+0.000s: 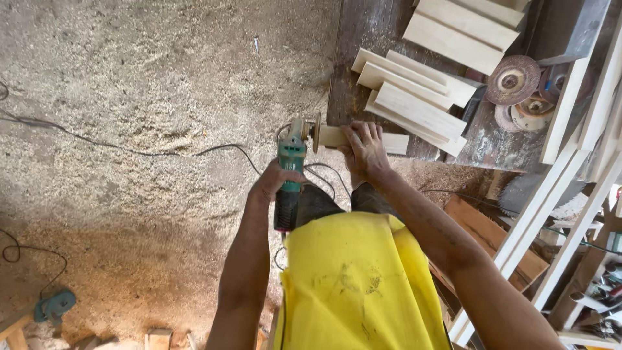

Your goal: The person uses a handheld angle grinder with a sanding disc to smooth the edges of small rectangular wooden pieces. They pick up each piece, sand it against the spinning disc, and place it back on the workbench. The person repeats this process for multiple pieces.

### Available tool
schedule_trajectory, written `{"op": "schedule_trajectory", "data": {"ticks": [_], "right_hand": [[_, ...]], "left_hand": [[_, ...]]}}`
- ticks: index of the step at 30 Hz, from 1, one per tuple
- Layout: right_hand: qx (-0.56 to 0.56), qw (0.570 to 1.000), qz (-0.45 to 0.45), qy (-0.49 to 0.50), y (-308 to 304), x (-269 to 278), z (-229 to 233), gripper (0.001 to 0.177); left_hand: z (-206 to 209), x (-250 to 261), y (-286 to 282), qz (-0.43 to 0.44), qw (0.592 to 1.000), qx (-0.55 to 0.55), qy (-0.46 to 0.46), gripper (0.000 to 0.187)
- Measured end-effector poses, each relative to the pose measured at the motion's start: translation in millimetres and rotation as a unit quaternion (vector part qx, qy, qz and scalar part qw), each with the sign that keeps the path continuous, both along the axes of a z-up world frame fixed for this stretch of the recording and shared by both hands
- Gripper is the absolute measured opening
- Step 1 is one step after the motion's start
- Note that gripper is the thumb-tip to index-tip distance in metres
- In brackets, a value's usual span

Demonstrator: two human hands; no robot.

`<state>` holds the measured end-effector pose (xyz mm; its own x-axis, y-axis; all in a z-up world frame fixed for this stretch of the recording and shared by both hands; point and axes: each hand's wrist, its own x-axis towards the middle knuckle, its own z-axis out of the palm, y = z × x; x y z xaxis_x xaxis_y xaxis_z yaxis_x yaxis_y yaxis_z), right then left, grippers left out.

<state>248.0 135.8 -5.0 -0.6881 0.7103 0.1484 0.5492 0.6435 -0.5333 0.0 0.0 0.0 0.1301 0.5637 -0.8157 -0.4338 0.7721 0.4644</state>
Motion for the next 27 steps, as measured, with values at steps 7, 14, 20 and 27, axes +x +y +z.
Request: {"op": "schedule_trajectory", "data": {"ticks": [7, 14, 20, 27], "right_hand": [[-0.228, 0.947, -0.227, 0.017, -2.0, 12.2, 67.0, 0.046], [-0.548, 0.505, -0.541, 0.390, -9.7, 48.2, 70.2, 0.023], [-0.565, 0.416, -0.580, 0.414, -2.8, 34.9, 39.9, 0.031], [-0.429, 0.852, -0.290, -0.083, -19.5, 23.1, 53.9, 0.049]], "left_hand": [[7.7, -14.3, -3.7, 0.030, 0.998, 0.047, 0.004, 0.054], [25.7, -20.8, -8.0, 0.068, 0.997, 0.030, -0.026, 0.052], [37.1, -14.9, -4.9, 0.070, 0.994, 0.059, -0.052, 0.053], [20.3, -14.5, -7.9, 0.055, 0.996, 0.049, -0.052, 0.051]]}}
